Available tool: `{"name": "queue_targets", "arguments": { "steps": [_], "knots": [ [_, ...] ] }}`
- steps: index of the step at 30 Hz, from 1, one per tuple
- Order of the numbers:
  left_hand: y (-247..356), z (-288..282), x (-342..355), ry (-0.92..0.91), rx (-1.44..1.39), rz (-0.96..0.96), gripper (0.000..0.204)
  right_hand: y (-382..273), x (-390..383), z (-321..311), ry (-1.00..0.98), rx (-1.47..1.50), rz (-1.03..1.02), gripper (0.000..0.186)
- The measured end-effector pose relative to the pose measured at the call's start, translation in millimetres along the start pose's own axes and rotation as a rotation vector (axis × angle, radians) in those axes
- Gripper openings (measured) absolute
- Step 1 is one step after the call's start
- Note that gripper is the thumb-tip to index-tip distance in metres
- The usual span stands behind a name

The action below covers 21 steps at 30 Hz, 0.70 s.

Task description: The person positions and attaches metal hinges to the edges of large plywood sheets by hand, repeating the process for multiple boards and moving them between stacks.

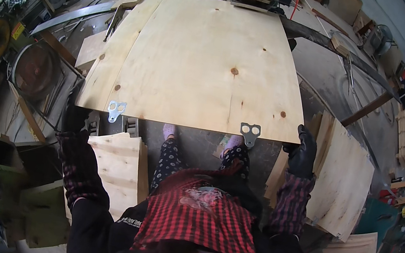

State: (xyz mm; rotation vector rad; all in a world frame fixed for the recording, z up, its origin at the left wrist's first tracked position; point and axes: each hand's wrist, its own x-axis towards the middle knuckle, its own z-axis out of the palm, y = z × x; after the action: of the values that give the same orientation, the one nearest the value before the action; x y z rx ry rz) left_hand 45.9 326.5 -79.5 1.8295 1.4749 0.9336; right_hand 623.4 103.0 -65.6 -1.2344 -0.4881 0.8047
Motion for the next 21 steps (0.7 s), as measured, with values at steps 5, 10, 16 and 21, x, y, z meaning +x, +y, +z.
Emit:
{"name": "queue_targets", "arguments": {
  "steps": [5,10,16,21],
  "knots": [
    [29.7,6.3,-3.0,0.042,0.035,0.405,0.05,-2.5,-2.2,-18.7,0.095,-0.027,0.011,0.03],
    [109.4,78.1,-49.8,-0.238,-0.778,-0.059,0.055,-18.6,-2.8,-115.4,0.194,0.016,-0.178,0.034],
    [169.6,162.9,-67.5,-0.412,-0.961,-0.264,0.061,-40.6,14.3,-217.8,0.215,0.12,-0.273,0.041],
    [172.9,202.2,-65.5,-0.294,-0.897,-0.166,0.058,-38.7,52.5,-276.7,0.169,0.275,-0.271,0.037]
  ]
}}
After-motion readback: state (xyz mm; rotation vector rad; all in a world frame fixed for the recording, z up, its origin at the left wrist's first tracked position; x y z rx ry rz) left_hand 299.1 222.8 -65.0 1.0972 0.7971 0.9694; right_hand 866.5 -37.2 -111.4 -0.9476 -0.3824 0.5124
